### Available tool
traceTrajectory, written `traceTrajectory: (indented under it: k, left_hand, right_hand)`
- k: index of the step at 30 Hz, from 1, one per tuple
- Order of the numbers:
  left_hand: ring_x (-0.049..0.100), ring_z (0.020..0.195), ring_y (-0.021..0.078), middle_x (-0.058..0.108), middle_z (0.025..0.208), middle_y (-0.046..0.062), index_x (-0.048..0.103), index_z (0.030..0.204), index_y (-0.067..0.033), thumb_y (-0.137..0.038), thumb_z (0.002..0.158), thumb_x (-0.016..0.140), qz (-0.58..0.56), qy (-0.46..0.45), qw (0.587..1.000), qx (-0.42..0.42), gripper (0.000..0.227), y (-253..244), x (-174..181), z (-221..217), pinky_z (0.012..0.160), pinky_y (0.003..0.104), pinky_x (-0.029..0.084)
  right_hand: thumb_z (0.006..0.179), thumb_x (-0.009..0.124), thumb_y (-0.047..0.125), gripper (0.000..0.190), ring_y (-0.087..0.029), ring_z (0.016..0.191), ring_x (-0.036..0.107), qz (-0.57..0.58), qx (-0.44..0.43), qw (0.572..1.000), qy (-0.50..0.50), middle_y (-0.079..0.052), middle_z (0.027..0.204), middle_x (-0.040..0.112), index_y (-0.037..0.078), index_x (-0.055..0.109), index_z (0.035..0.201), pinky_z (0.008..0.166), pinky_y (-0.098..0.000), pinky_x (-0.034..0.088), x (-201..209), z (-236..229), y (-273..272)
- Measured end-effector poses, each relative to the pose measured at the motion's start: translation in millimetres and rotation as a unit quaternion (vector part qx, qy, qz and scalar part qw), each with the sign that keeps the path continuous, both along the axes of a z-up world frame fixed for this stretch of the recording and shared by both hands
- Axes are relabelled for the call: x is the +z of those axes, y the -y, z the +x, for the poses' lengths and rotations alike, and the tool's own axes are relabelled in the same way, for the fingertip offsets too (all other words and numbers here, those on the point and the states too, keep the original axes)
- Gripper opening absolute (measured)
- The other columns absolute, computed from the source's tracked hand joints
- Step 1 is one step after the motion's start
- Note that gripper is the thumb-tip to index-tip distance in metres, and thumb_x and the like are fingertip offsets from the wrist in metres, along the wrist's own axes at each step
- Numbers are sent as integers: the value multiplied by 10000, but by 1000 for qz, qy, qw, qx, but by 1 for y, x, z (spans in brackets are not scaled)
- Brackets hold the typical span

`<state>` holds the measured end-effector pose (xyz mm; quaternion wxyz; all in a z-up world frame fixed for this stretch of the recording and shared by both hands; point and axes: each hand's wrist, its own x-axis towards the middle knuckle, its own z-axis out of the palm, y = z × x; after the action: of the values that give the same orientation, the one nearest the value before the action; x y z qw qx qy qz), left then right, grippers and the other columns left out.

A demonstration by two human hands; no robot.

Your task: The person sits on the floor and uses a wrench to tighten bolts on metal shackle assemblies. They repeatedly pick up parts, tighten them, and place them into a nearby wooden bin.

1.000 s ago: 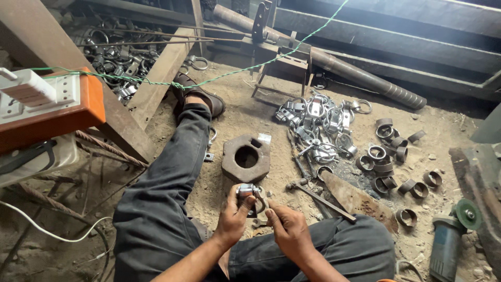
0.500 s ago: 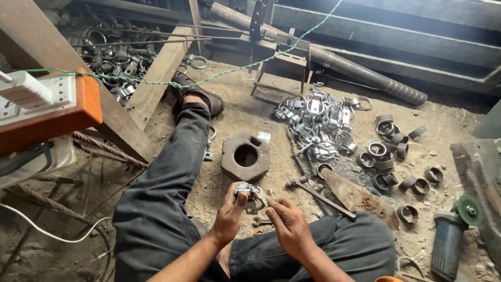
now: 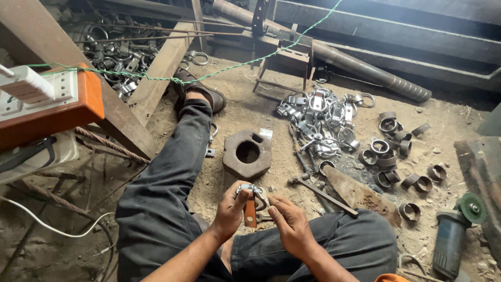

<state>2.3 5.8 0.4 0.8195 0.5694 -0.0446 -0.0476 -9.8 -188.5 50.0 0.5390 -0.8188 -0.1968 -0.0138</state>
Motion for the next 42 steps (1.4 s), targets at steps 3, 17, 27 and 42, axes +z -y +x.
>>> traceTrajectory:
  k: [3, 17, 27, 42]
  left_hand:
    - [575, 794, 50, 641, 855, -7, 612, 989, -37, -535, 1014, 571, 30, -5, 999, 30, 501, 4, -8, 1, 723, 219, 492]
    - [589, 732, 68, 634, 814, 22, 578, 967, -45, -539, 1017, 594, -48, -78, 996, -2, 496, 5, 11, -6, 660, 233, 520]
    - [601, 690, 72, 648, 814, 23, 598, 970, -49, -560, 982, 578, -73, -105, 992, -22, 511, 1, 20, -3, 610, 229, 524]
    - [659, 689, 164, 658, 834, 81, 593, 1085, -54, -544, 936, 514, -83, -247, 964, -48, 519, 1, 8, 4, 589, 317, 559]
  right_hand:
    - [965, 613, 169, 326, -284, 782, 722, -51, -39, 988, -142, -192, 856, 733, 16, 711, 1236, 738, -346, 545, 2, -2, -3]
    - [950, 664, 93, 270, -292, 882, 773, -22, 35, 999, 21, -202, 1026, 759, -50, 691, 1177, 755, -333, 591, -3, 5, 8]
    - [968, 649, 103, 229, -228, 828, 765, -6, 42, 999, 22, -165, 966, 769, -29, 707, 1145, 720, -290, 588, -16, 8, 9]
    - [971, 690, 67, 170, -150, 806, 694, 302, 10, 912, -278, -97, 903, 718, -43, 630, 1086, 759, -317, 587, -51, 11, 3]
